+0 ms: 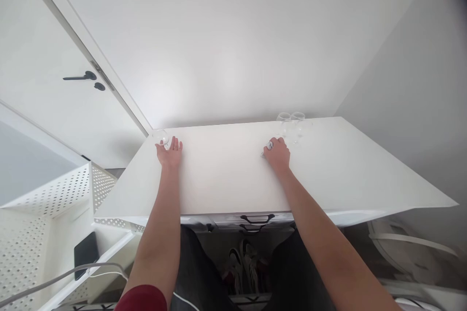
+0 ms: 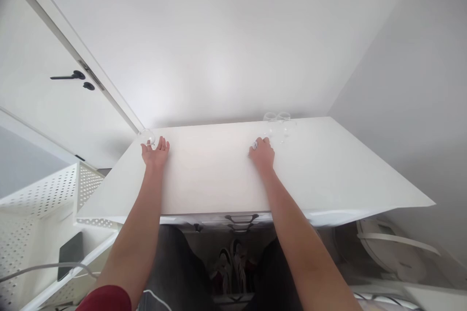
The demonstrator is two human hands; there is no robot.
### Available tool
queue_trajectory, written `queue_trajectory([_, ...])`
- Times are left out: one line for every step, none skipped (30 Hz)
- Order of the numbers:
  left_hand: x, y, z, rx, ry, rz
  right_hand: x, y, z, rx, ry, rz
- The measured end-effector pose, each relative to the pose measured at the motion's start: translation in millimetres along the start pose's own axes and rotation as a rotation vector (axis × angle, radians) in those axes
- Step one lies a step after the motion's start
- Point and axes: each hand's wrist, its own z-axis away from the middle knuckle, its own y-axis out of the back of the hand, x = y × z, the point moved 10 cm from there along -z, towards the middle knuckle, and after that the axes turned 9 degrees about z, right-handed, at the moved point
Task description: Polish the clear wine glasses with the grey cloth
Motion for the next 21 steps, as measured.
queue_trajectory([1.8, -1.9, -2.2, -0.004, -0.022, 0.012, 0.3, 0.2, -0.2, 0.007, -0.001, -0.016])
queue_trajectory([2.3, -4.9, -3.6, -0.011, -0.043, 0.015, 0.6, 0.9, -0.4, 0.019, 0.001, -0.04])
queue_trajectory([0.7, -9.2, -3.9, -0.024, -0.062, 0.009, 0.9, 2.6, -0.8, 0.04, 0.004, -0.074])
queue_trajectory([-3.7, -14.7, -2.4, -0.044, -0.077, -0.008, 1.2, 5.1, -1.1, 0.068, 0.011, -0.125])
queue_trajectory([-11.6, -20.8, 1.0, -0.068, -0.09, -0.035, 1.8, 7.8, -1.5, 0.098, 0.019, -0.198])
queue_trajectory([-23.5, -28.5, 6.7, -0.108, -0.095, -0.08, 3.2, 10.8, -1.8, 0.13, 0.023, -0.296])
queue_trajectory([-39.1, -36.6, 14.8, -0.153, -0.096, -0.147, 5.4, 13.7, -2.0, 0.162, 0.023, -0.408])
queue_trajectory([-58.7, -44.2, 25.0, -0.203, -0.083, -0.235, 7.4, 15.8, -2.1, 0.186, 0.023, -0.519])
queue_trajectory([-80.7, -52.7, 37.6, -0.273, -0.067, -0.341, 7.6, 16.5, -2.4, 0.193, 0.033, -0.615])
queue_trajectory([-102.2, -60.0, 51.5, -0.341, -0.062, -0.457, 5.5, 15.9, -2.7, 0.181, 0.056, -0.692])
queue_trajectory([-121.3, -66.4, 66.2, -0.406, -0.076, -0.572, 1.4, 14.5, -3.0, 0.154, 0.085, -0.753])
queue_trajectory([-137.9, -71.3, 80.3, -0.462, -0.096, -0.685, -3.8, 12.2, -3.0, 0.116, 0.115, -0.802])
queue_trajectory([-154.4, -76.0, 94.1, -0.532, -0.097, -0.791, -9.5, 9.2, -2.8, 0.069, 0.139, -0.848])
queue_trajectory([-166.5, -80.8, 107.0, -0.603, -0.108, -0.859, -14.9, 5.9, -2.3, 0.019, 0.152, -0.894])
queue_trajectory([-175.1, -84.8, 118.0, -0.663, -0.12, -0.904, -19.7, 2.9, -1.4, -0.026, 0.157, -0.939])
queue_trajectory([-180.6, -87.3, 126.4, -0.703, -0.131, -0.941, -24.7, 0.5, -0.3, -0.069, 0.164, -0.975])
queue_trajectory([-184.1, -89.0, 132.6, -0.729, -0.139, -0.969, -30.5, -1.3, 1.4, -0.111, 0.181, -0.997])
queue_trajectory([-186.0, -90.0, 136.8, -0.74, -0.145, -0.986, -36.2, -2.5, 3.3, -0.149, 0.203, -1.008])
queue_trajectory([-186.7, -90.4, 139.3, -0.738, -0.151, -0.992, -40.9, -3.2, 5.3, -0.178, 0.222, -1.015])
queue_trajectory([-187.2, -90.6, 140.7, -0.732, -0.154, -0.992, -44.3, -3.9, 7.0, -0.2, 0.234, -1.02])
queue_trajectory([-187.9, -90.7, 141.6, -0.726, -0.157, -0.988, -47.0, -5.0, 8.6, -0.222, 0.243, -1.025])
